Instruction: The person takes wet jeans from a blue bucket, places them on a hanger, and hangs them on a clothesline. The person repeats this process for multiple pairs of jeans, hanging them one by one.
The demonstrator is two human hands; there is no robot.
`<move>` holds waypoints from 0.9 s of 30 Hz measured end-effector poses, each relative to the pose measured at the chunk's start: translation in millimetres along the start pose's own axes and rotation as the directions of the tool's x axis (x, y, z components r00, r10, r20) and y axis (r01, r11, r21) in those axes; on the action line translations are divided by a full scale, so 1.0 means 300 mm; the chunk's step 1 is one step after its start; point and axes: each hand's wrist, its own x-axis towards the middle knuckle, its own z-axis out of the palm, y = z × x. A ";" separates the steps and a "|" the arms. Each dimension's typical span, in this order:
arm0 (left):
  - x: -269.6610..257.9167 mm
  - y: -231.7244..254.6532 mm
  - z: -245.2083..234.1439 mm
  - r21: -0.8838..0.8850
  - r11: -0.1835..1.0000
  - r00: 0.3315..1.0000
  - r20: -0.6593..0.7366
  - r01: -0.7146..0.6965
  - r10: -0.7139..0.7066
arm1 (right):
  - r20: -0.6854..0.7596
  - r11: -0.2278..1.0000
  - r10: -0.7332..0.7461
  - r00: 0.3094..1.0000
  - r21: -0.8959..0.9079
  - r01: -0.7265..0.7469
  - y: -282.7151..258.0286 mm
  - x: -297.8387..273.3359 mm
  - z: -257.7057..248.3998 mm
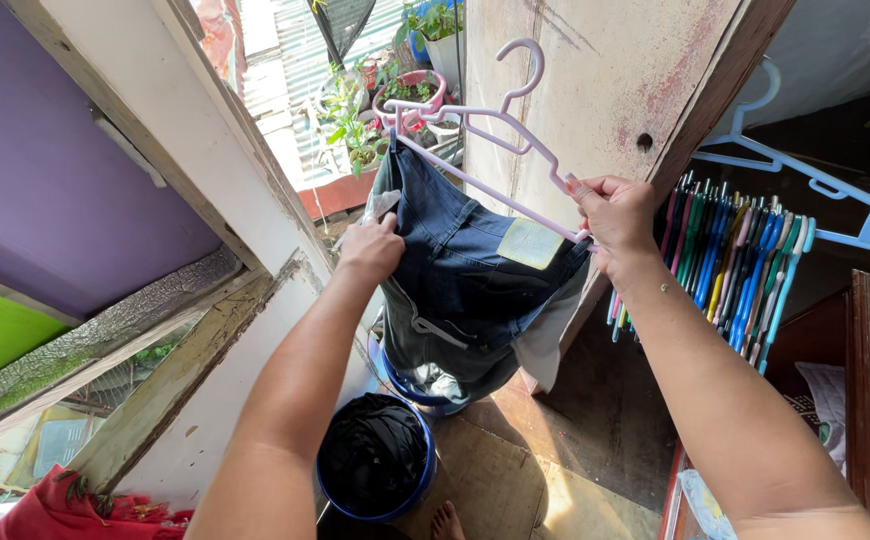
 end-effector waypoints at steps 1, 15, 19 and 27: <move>-0.020 0.001 -0.052 0.009 1.000 1.000 -0.013 0.007 -0.007 | -0.007 1.000 0.013 1.000 0.011 -0.013 -0.002 0.001 0.009; 0.149 0.132 0.467 -0.780 0.474 0.740 -0.021 0.409 -0.672 | 0.090 0.988 -0.048 0.995 0.148 0.034 -0.284 -0.097 0.121; 0.193 -0.046 0.244 -0.907 0.240 0.651 0.047 0.345 -0.757 | 0.004 0.992 -0.087 0.996 0.088 0.086 -0.210 -0.027 0.072; 0.013 -0.009 -0.013 -0.996 -0.018 0.715 -0.047 -0.083 -0.697 | -0.115 0.987 -0.095 0.989 0.120 0.109 -0.088 0.068 0.009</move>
